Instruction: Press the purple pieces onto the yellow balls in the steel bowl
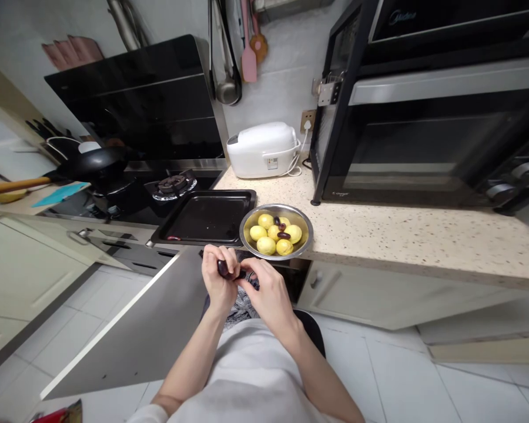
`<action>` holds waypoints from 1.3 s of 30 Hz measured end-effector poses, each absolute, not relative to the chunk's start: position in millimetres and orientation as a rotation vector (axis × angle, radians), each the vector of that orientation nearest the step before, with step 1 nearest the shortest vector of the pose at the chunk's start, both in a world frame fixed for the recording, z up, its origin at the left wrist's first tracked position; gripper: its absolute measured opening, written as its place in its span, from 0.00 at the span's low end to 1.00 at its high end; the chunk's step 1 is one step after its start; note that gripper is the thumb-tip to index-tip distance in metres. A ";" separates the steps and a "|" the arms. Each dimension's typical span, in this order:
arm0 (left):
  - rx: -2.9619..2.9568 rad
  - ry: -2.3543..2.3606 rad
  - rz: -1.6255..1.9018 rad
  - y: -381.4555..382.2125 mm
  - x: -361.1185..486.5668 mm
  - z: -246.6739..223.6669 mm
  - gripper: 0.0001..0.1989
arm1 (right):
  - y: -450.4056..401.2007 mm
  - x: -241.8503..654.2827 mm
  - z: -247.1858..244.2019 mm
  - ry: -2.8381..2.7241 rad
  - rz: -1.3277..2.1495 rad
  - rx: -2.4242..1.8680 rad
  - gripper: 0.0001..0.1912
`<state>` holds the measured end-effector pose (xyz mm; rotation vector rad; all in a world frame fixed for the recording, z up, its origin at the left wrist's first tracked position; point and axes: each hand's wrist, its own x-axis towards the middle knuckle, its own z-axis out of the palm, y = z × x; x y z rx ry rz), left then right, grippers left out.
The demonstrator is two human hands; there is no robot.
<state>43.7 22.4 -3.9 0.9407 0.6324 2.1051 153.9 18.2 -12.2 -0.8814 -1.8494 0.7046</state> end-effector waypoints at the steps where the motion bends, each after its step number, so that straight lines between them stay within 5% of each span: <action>1: 0.944 0.634 2.115 21.1 43.6 -3.5 0.21 | 18.1 153.1 -12.1 -1.871 0.724 -0.880 0.07; 9: 0.832 0.674 2.169 11.1 34.4 3.5 0.21 | 21.2 158.3 -7.6 -1.828 0.689 -0.869 0.03; 18: 0.817 0.684 2.110 6.3 29.9 -0.7 0.20 | 62.8 189.0 0.3 -1.644 0.228 -1.116 0.08; 39: 1.208 0.841 2.081 3.8 38.7 -26.1 0.16 | 95.3 181.6 -11.8 -1.674 0.017 -1.281 0.07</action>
